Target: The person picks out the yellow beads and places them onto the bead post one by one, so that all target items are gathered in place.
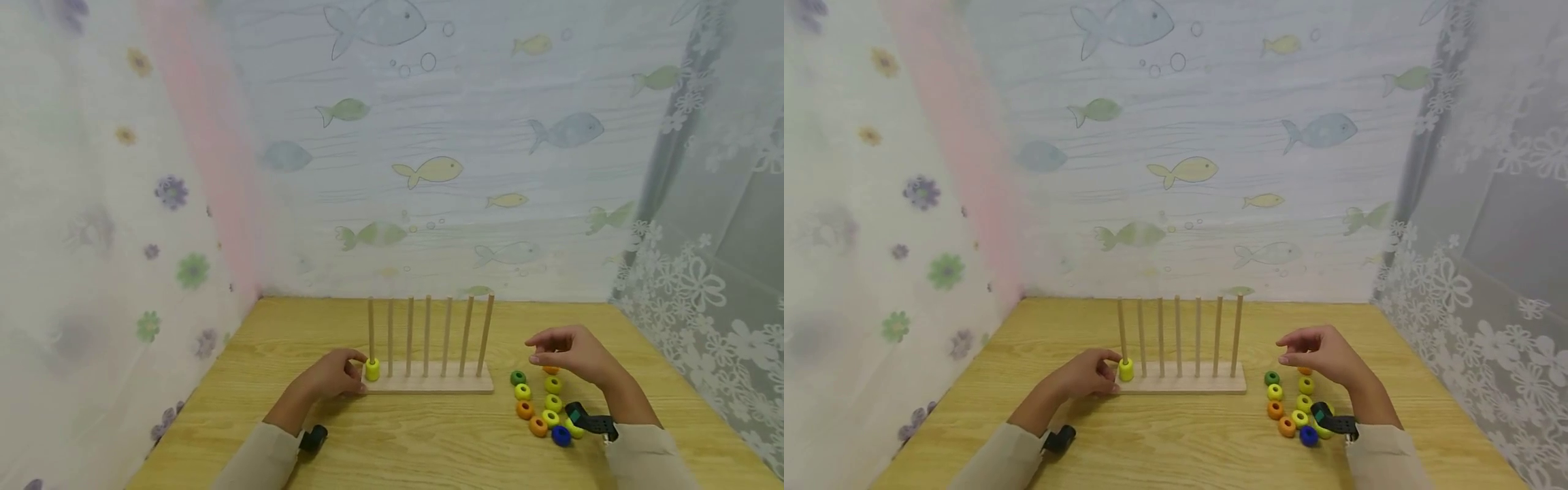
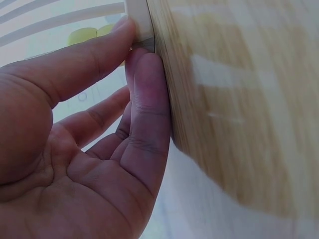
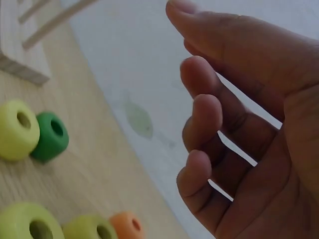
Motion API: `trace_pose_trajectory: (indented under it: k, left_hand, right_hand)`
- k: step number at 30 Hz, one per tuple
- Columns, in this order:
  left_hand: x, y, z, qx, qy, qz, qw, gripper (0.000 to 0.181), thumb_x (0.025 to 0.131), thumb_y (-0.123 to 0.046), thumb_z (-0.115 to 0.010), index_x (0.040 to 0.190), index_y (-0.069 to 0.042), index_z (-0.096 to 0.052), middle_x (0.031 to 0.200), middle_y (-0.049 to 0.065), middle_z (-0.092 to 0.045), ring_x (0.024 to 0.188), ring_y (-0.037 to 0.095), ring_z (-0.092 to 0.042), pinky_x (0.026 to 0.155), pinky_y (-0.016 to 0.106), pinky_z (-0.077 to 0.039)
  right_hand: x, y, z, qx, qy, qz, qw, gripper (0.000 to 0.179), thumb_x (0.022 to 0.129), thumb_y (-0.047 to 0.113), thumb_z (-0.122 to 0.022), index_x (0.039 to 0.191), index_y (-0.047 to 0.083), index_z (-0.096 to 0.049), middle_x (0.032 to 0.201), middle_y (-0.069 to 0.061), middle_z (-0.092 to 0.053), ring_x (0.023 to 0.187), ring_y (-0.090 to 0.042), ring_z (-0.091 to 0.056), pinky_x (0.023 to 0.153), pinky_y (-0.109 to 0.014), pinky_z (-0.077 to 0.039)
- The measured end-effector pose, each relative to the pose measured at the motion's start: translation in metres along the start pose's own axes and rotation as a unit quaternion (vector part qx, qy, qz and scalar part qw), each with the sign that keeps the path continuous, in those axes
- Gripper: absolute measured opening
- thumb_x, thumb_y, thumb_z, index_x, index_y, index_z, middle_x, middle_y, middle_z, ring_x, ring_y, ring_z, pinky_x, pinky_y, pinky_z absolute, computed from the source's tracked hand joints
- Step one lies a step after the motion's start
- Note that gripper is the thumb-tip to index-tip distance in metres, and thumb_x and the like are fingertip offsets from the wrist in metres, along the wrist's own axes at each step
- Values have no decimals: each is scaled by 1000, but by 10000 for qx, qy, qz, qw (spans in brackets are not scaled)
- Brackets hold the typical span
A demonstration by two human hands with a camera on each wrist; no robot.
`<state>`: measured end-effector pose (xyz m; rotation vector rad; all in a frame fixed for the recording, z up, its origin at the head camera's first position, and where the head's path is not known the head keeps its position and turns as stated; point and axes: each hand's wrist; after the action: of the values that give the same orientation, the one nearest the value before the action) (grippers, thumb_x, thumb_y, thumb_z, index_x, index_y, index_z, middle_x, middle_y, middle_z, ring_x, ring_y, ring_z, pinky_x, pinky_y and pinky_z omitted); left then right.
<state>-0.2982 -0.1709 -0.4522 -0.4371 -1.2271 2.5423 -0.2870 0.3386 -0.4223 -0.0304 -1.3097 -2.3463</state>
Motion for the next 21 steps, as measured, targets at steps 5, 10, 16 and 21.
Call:
trace_pose_trajectory:
  k: [5,10,16,21]
  left_hand:
    - [0,1,0,36,-11,9,10000,66,88,-15,-85,145,-2,-55,97,7,-66,78,19,-62,65,34,-53]
    - [0,1,0,12,20,21,10000,65,88,-15,-84,145,-2,-54,96,7,-66,78,20,-62,65,34,-52]
    - [1,0,0,76,-3,43,10000,64,89,-15,-84,145,-3,-55,97,7,-66,77,19,-61,65,33,-53]
    - [1,1,0,77,-20,28,10000,64,88,-15,-84,144,-3,-56,96,7,-65,77,19,-61,65,33,-53]
  right_hand:
    - [-8,-18,6,489,481,-234,9974,33,97,10,-73,124,-9,-69,95,-4,-73,84,-29,-71,76,-41,-62]
    - [-16,-31,11,654,763,-422,9940,37,99,9,-70,126,-15,-64,102,-8,-74,88,-17,-71,79,-37,-61]
    - [-24,-43,19,768,935,-596,9909,38,100,8,-67,131,-14,-62,118,-16,-74,95,-13,-71,81,-33,-60]
    - [-28,-51,22,856,1064,-661,9884,38,100,7,-67,131,-14,-62,118,-11,-74,93,-13,-72,74,-33,-60]
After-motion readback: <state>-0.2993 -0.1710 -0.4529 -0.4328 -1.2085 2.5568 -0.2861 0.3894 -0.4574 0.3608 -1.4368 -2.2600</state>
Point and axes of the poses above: each hand's wrist, its own x-axis towards the middle knuckle, its own z-axis out of the back of the hand, y = z × x
